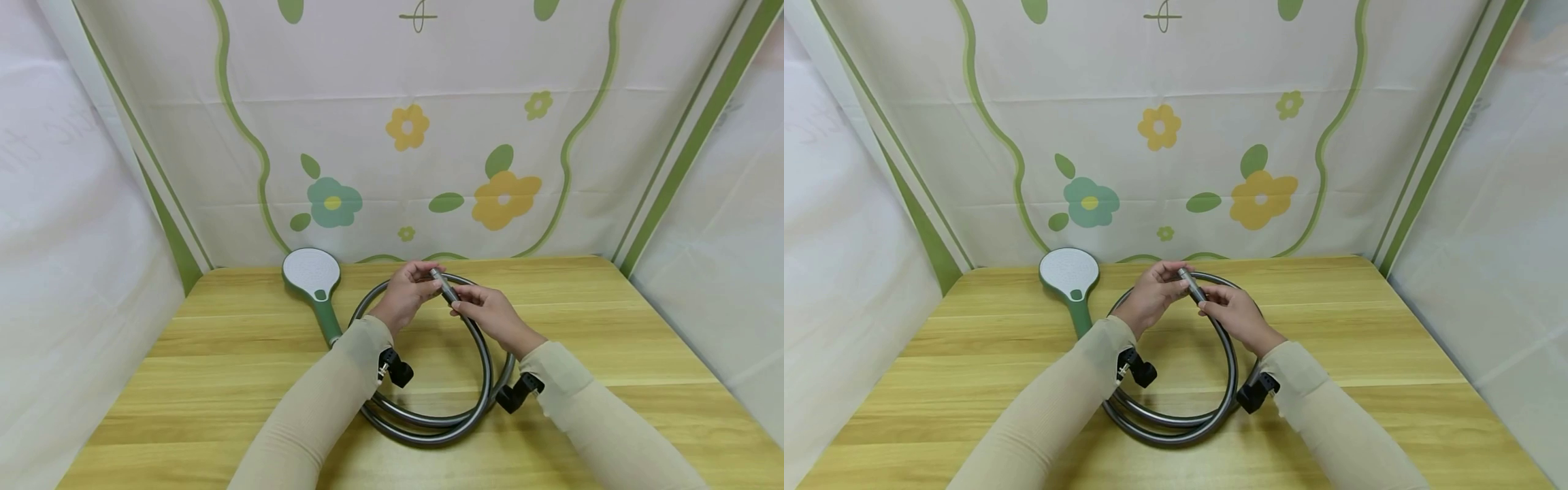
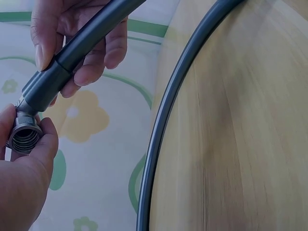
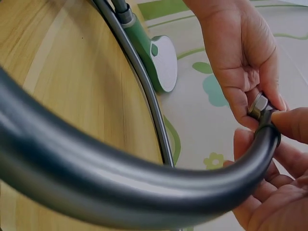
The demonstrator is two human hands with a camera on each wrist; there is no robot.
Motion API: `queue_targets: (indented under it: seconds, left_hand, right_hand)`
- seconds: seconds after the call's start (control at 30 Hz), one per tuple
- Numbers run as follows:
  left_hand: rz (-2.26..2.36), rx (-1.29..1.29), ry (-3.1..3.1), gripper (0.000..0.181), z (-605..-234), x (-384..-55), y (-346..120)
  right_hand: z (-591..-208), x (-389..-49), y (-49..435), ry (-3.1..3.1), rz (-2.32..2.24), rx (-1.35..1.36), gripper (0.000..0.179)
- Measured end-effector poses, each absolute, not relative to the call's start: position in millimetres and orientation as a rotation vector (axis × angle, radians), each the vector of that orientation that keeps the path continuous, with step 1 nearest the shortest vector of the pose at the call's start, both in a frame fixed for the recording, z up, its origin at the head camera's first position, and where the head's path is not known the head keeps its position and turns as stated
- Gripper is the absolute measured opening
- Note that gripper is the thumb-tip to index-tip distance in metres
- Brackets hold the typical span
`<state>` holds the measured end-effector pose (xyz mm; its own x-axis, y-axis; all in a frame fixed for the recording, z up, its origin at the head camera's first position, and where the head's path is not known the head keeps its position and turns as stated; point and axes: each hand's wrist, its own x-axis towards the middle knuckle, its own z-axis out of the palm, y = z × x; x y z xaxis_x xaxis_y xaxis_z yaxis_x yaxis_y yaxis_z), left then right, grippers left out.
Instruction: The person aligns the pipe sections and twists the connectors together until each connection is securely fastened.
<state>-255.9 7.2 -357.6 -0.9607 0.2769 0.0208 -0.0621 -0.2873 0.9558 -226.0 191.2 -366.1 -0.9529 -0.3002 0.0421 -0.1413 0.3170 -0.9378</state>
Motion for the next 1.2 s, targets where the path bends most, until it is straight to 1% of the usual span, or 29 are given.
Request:
queue_targets:
  seconds: [0.23, 0.77, 1.2]
  left_hand:
    - [2.359, 0.276, 1.733, 0.037, -357.8, -255.5, 9.1]
    - [2.366, 0.253, 1.709, 0.036, -359.3, -255.1, 11.9]
    - [2.311, 0.258, 1.777, 0.035, -359.2, -255.8, 17.3]
  right_hand:
    - [-364.0, -224.8, 191.0, 2.483, -1.668, -0.363, 0.04]
    - [-366.8, -225.4, 194.3, 2.488, -1.658, -0.35, 0.041]
    - [-365.6, -225.2, 197.0, 2.536, -1.62, -0.336, 0.039]
